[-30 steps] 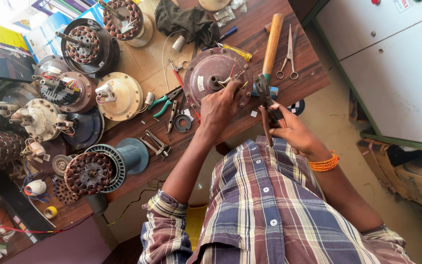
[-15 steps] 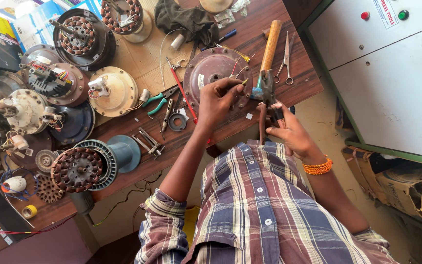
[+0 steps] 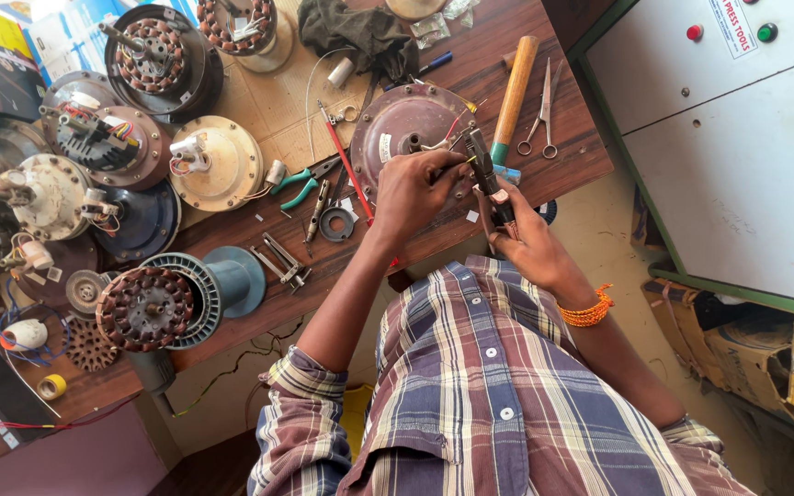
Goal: The person works at a cluttered repair workbench, using pliers on a pump/motor housing, then retrieves a white terminal block and small metal parts from a storage box. They strip and seat wires into the terminal block and tighten its screws with a green-handled screwdriver, turning the block over to work on both sides.
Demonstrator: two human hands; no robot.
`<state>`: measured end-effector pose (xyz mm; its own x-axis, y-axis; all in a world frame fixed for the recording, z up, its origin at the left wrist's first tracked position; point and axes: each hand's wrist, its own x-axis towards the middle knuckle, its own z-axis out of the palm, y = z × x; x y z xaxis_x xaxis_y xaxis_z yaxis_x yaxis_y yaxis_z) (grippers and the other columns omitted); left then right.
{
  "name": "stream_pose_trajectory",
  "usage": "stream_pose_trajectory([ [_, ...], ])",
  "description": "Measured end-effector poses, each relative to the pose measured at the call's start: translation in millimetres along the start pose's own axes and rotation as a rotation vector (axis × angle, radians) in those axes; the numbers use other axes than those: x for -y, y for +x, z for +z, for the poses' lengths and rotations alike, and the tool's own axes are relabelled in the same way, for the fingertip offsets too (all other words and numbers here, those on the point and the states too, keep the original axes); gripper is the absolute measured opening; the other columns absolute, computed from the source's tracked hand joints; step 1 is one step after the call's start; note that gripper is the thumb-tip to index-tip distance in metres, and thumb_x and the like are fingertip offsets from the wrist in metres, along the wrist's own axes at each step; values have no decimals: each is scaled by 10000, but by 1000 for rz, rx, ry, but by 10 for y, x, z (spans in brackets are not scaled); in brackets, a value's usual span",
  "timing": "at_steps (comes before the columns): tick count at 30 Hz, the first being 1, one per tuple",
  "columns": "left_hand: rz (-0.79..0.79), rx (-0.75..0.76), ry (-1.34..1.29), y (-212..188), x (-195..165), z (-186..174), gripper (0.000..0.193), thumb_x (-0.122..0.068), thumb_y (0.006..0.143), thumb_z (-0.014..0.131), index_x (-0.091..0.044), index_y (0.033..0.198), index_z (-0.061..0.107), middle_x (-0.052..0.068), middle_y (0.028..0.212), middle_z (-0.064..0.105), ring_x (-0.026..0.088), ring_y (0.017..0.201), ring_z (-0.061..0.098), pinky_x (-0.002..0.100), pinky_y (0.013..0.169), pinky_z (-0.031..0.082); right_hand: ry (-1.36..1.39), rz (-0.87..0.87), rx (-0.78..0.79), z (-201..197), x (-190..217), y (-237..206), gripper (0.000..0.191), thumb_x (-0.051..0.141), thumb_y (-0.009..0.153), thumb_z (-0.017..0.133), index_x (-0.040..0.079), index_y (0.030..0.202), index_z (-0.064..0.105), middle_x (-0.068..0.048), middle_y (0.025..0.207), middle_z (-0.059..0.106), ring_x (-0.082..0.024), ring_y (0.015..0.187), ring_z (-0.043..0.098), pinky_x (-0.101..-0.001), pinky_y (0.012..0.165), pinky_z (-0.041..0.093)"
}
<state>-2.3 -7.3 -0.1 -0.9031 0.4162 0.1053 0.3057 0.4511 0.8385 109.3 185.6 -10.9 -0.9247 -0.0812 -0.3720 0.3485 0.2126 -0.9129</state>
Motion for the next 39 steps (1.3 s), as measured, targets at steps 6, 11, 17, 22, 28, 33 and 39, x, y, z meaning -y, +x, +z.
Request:
stream_pose_trajectory([
  [6,89,-61,214,-38,-61,6,141,-270,923,713,-145,976,752,88,840,748,302,744,722,443,655,541,-303,-273,-63,32,225,-17,791,-118,836,574,32,1568,313,-244,1508,481,-403,1428,457,-453,1132,385],
  [11,101,-67,250,-37,-55,20,142,-245,936,698,-117,992,724,91,888,738,320,763,715,458,669,539,-364,-283,-89,42,303,-8,744,-106,848,571,22,1542,335,-247,1511,459,-422,1423,444,-460,1111,409],
  [17,130,-93,197,-60,-26,74,141,-226,939,699,-97,994,705,90,915,737,318,751,709,443,650,538,-273,-150,-47,14,173,35,677,-38,914,598,59,1544,369,-177,1279,594,-294,1171,616,-397,1039,476],
  [22,184,-47,162,-83,51,18,121,-201,956,702,-104,1028,710,85,938,736,306,745,710,423,649,552,-55,-44,52,-14,44,44,708,3,944,587,91,1590,313,-101,1200,614,-172,1044,595,-340,910,509],
  [28,257,-9,172,-76,99,-33,124,-170,950,695,-93,1048,689,81,955,727,304,764,711,419,656,552,-80,-6,85,-58,33,43,766,-14,911,582,105,1608,286,-84,1207,617,-167,995,584,-339,880,512],
  [33,280,11,205,-50,138,-22,135,-171,943,684,-90,1050,673,86,929,707,317,769,706,431,650,543,-191,-180,15,-21,34,65,678,16,957,613,55,1572,329,-107,1247,611,-164,1089,627,-345,954,511],
  [39,320,58,392,-7,217,52,112,-152,923,708,-88,947,620,57,822,665,250,711,691,414,604,520,-159,-71,-102,139,-72,92,633,61,967,670,86,1541,404,-63,1018,655,-159,904,623,-326,841,535],
])
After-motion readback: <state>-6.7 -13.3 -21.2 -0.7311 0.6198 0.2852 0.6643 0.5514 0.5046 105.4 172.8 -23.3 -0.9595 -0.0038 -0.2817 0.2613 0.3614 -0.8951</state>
